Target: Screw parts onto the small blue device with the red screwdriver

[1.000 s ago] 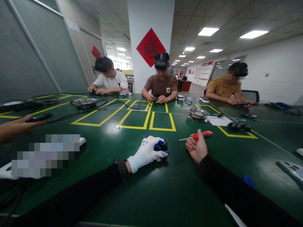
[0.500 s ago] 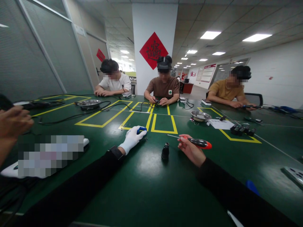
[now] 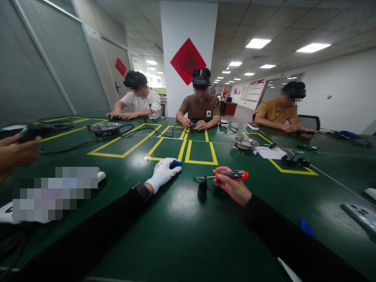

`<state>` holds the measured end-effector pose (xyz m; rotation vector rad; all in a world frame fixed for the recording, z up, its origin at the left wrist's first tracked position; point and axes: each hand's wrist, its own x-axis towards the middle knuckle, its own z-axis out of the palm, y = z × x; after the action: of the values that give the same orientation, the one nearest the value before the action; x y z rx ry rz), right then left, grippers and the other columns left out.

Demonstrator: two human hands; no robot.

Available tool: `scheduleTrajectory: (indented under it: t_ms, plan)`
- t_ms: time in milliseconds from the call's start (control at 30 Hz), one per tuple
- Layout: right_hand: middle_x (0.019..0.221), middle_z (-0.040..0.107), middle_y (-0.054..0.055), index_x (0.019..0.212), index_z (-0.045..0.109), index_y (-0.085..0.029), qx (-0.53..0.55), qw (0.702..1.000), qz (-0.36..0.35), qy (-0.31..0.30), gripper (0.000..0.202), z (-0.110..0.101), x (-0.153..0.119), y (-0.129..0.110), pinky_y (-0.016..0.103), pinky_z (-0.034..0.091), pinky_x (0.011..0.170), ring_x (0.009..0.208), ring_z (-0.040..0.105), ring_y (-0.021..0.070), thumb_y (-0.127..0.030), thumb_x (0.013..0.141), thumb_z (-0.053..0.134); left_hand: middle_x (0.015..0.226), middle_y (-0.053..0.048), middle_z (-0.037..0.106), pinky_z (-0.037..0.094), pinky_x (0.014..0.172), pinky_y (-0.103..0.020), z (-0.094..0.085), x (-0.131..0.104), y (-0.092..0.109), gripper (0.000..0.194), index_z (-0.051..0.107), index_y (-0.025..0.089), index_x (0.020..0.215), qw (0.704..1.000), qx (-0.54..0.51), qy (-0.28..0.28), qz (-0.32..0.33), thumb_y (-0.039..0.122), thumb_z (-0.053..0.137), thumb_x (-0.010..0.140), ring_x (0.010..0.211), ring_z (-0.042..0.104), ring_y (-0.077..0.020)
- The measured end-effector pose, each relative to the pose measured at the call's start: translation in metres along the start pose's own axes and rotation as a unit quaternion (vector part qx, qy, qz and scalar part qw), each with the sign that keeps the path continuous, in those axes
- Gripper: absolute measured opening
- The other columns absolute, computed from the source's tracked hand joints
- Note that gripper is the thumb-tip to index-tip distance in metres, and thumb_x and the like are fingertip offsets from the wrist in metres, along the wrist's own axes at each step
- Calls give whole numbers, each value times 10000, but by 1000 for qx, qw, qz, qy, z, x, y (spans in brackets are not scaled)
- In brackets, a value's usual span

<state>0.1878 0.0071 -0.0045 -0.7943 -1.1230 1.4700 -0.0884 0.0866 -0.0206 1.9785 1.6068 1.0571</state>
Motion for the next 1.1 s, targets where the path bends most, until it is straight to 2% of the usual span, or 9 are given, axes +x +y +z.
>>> scheduleTrajectory:
  t_ms: [67, 167, 300, 367, 467, 600, 733, 967, 1100]
  plan:
    - [871, 645, 18, 893, 589, -210, 5, 1000, 18, -2, 204, -1, 1, 0, 261, 488, 569, 652, 625, 138, -267, 712, 663, 978, -68, 689, 463, 852, -342, 0, 1, -1, 281, 671, 185, 937, 1000, 5, 6, 2, 361, 606, 727, 935, 605, -227]
    - [782, 652, 8, 846, 555, -216, 26, 999, 25, 15, 171, -4, 2, 2, 214, 385, 398, 494, 565, 122, -283, 698, 607, 937, -70, 695, 470, 813, -343, 0, 2, -3, 271, 673, 183, 922, 1000, 5, 12, 0, 368, 570, 753, 891, 610, -229]
    - [614, 608, -15, 801, 578, -191, 19, 997, -7, 81, 142, -3, 3, 3, 182, 335, 380, 444, 482, 84, -224, 673, 628, 888, -63, 696, 469, 758, -324, -1, 1, -2, 276, 676, 175, 909, 1000, -16, 11, 8, 366, 574, 738, 809, 611, -209]
    - [601, 602, -18, 800, 610, -177, 8, 995, -33, 96, 142, -2, 3, 2, 175, 329, 383, 440, 465, 69, -203, 672, 664, 820, -50, 690, 465, 693, -304, -1, 0, -1, 292, 673, 168, 912, 999, -43, 0, 9, 375, 562, 739, 714, 600, -185]
    - [758, 670, 4, 834, 638, -186, -6, 993, -59, 100, 216, 0, 2, 1, 184, 394, 423, 482, 522, 64, -180, 641, 736, 665, -13, 636, 421, 571, -264, -2, -2, 0, 331, 658, 155, 936, 996, -88, -16, 4, 403, 522, 762, 566, 536, -146]
    - [977, 700, 60, 905, 662, -185, -5, 998, -30, 51, 269, 1, 1, 2, 274, 534, 647, 710, 662, 142, -209, 653, 751, 595, 4, 580, 378, 536, -250, -2, -3, 0, 378, 653, 148, 874, 997, -81, 5, -10, 471, 476, 793, 525, 488, -134]
    - [963, 710, 94, 993, 666, -152, -21, 999, -15, 19, 277, 1, 3, 4, 306, 537, 757, 793, 683, 173, -238, 731, 692, 625, -17, 611, 387, 574, -263, -2, -5, 5, 447, 660, 151, 791, 999, -43, 0, 4, 517, 404, 826, 565, 508, -154]
    - [966, 714, 75, 990, 667, -172, -46, 999, -26, 5, 289, 8, 3, 6, 313, 548, 764, 786, 693, 170, -228, 711, 715, 629, -31, 608, 383, 596, -264, -2, -9, 13, 479, 615, 166, 668, 999, 32, 25, 29, 527, 354, 844, 628, 536, -178]
    - [978, 711, 70, 1005, 662, -179, -54, 998, -27, 2, 301, 11, 3, 8, 305, 549, 776, 811, 692, 169, -224, 712, 716, 642, -33, 627, 405, 610, -266, -3, -9, 13, 496, 631, 160, 688, 999, 17, 23, 17, 538, 352, 846, 647, 560, -185]
